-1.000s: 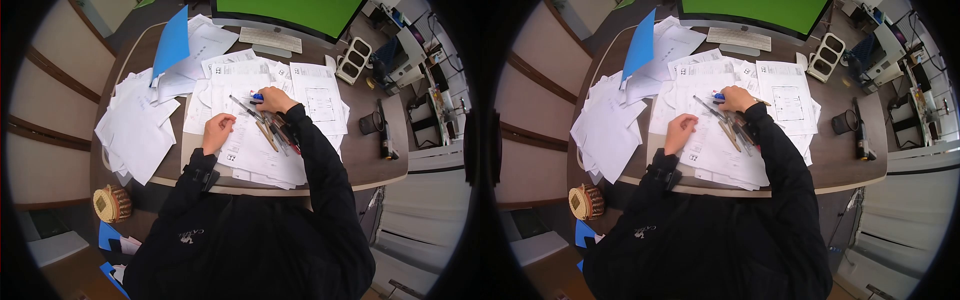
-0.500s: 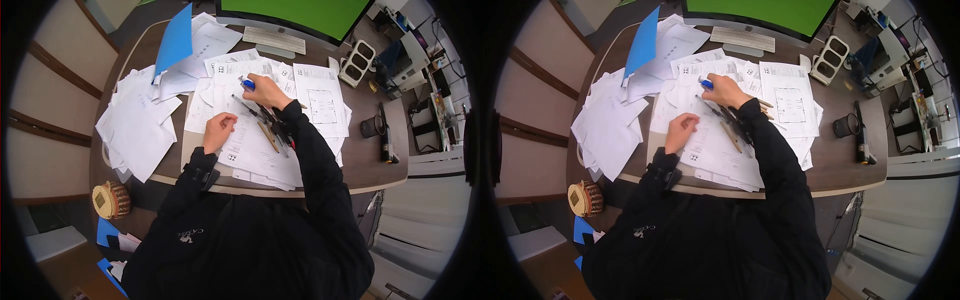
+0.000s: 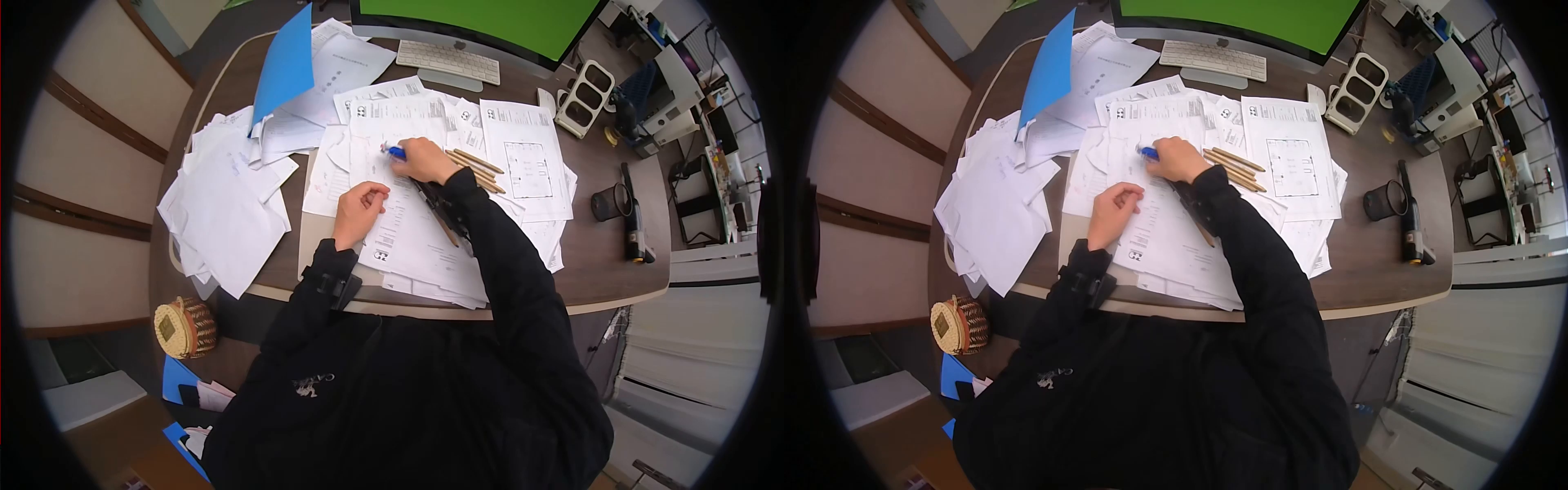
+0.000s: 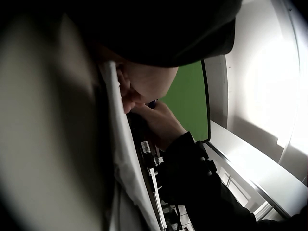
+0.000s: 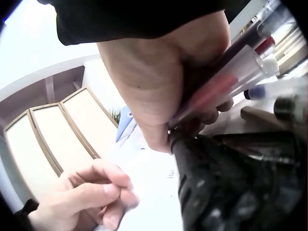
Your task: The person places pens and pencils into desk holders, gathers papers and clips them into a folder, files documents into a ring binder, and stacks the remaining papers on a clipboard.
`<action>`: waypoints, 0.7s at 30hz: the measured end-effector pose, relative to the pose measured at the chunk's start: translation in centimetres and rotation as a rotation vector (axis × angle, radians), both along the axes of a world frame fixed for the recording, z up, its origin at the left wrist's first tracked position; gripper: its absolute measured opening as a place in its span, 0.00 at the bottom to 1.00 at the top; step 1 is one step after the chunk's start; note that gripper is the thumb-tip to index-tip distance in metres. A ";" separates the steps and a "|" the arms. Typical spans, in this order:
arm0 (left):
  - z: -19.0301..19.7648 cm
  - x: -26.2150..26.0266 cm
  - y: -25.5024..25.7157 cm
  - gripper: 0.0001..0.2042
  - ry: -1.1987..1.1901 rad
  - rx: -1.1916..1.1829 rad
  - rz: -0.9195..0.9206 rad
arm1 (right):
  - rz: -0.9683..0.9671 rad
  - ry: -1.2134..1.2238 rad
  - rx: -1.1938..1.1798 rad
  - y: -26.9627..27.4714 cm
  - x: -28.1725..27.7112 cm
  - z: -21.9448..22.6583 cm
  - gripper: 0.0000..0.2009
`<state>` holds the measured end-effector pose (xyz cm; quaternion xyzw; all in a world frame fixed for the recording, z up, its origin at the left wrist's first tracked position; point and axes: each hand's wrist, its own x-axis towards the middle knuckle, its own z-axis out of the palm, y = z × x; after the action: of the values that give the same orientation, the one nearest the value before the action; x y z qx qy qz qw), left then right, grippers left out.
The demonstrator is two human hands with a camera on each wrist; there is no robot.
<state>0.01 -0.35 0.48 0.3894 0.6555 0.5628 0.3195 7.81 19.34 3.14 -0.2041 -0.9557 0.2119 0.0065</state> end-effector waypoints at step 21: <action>-0.3 0.0 0.1 0.07 0.039 0.014 0.002 | -0.294 0.088 -0.059 -3.0 12.3 4.9 0.14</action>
<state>-0.02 -0.27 0.23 0.4017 0.6580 0.5600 0.3034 20.10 16.32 8.04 -0.3326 -0.9076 0.2453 0.0735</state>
